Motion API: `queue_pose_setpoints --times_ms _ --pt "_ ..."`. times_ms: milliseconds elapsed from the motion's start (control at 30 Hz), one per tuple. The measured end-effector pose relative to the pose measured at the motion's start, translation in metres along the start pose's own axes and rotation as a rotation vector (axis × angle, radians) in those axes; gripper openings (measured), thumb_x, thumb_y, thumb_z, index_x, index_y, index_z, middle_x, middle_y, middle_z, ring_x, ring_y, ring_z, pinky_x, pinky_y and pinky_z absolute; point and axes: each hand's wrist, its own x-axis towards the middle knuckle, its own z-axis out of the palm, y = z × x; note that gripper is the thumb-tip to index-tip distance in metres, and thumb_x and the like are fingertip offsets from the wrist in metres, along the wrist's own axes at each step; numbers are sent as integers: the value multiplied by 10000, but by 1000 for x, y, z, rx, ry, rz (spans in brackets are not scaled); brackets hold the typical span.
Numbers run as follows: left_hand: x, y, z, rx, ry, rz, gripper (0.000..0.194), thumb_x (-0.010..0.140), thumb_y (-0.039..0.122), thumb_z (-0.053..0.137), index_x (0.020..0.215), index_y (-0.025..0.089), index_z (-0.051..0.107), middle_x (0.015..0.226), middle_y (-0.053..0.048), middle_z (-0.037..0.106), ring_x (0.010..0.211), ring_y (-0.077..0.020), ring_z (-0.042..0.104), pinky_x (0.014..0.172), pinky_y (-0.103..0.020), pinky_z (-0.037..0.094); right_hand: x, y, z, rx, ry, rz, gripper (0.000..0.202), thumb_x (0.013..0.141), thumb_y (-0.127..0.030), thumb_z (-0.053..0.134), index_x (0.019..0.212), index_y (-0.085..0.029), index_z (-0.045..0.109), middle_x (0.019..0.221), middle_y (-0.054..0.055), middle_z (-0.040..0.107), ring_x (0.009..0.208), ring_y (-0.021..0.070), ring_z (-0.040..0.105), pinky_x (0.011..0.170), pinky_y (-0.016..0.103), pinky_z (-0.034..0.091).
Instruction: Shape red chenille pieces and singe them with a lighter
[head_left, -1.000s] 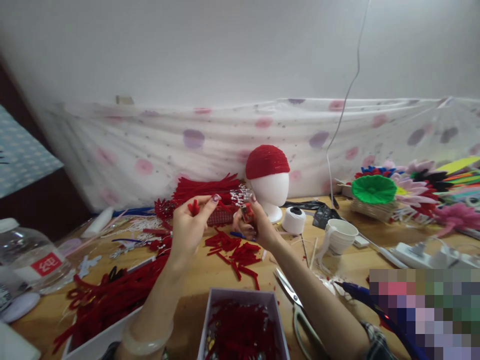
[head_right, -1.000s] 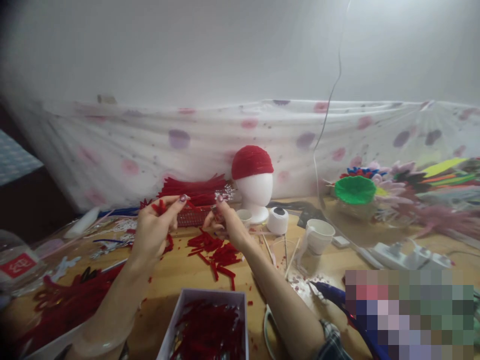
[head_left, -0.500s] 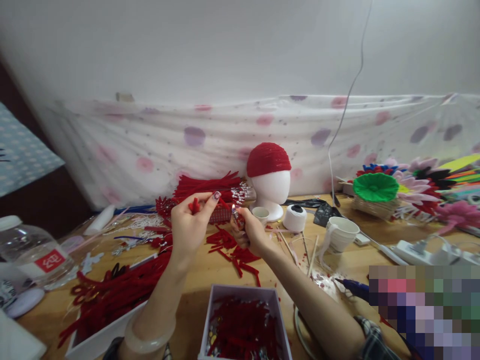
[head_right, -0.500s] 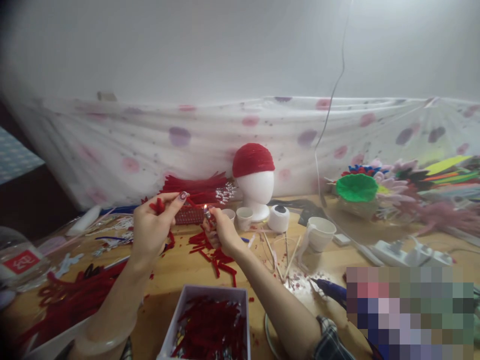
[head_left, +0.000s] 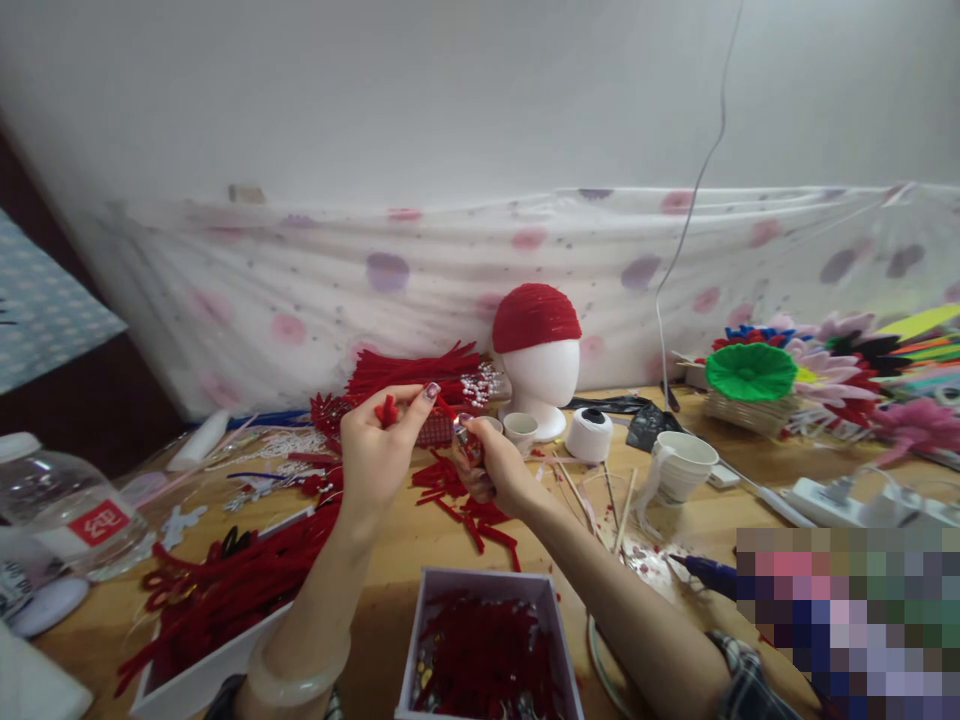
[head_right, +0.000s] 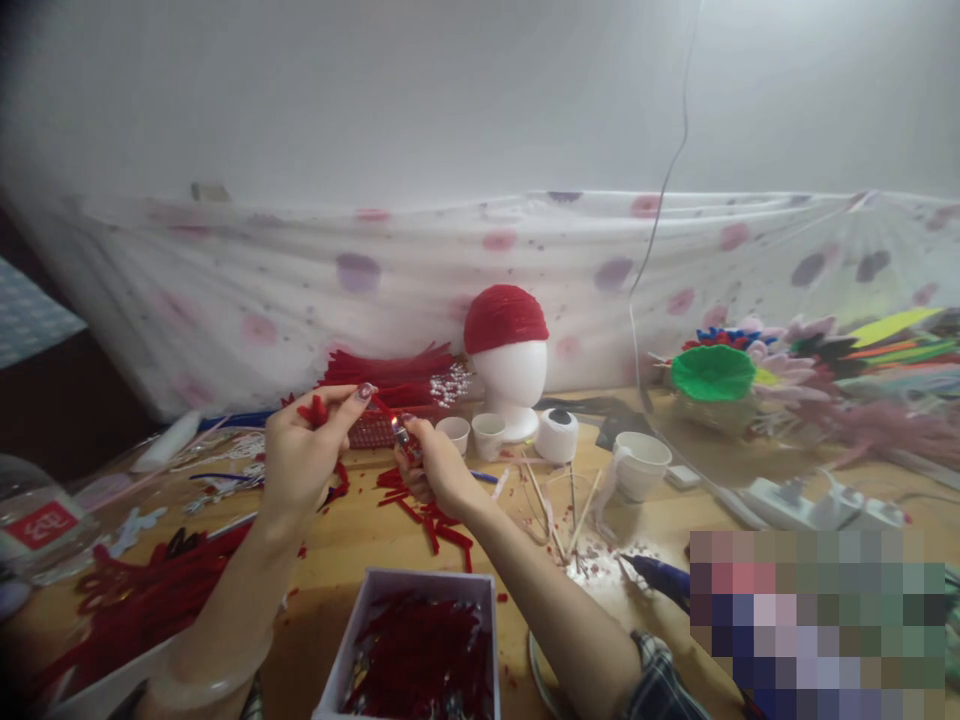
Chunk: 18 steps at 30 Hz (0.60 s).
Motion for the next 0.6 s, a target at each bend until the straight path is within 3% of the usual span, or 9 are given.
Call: queue_pose_setpoints --times_ms 267,433,533,600 --pt "0 -2 1 -42 -16 -28 230 741 422 755 765 194 765 471 67 429 456 -84 334 444 -240 284 0 1 1 -15 5 -21 464 923 -470 322 542 -210 370 394 -78 232 337 56 115 331 183 93" --pt "1 -3 2 -79 -18 -34 243 743 433 754 780 194 766 468 76 400 445 -82 308 437 -241 275 0 -3 -4 114 35 -36 561 919 -623 337 549 -205 387 393 -88 223 350 52 103 350 188 72" --pt "-2 -2 1 -36 41 83 162 765 364 744 806 212 779 478 74 430 450 -79 333 447 -229 299 -2 -8 -8 181 54 -86 580 844 -716 451 579 -200 440 393 -102 230 363 51 98 360 195 59" --pt "-4 -1 0 56 44 257 98 784 279 722 834 232 793 515 57 537 459 -79 395 471 -219 346 -6 -12 -8 185 30 -143 507 797 -663 585 643 -185 522 406 -116 234 378 50 89 368 197 54"
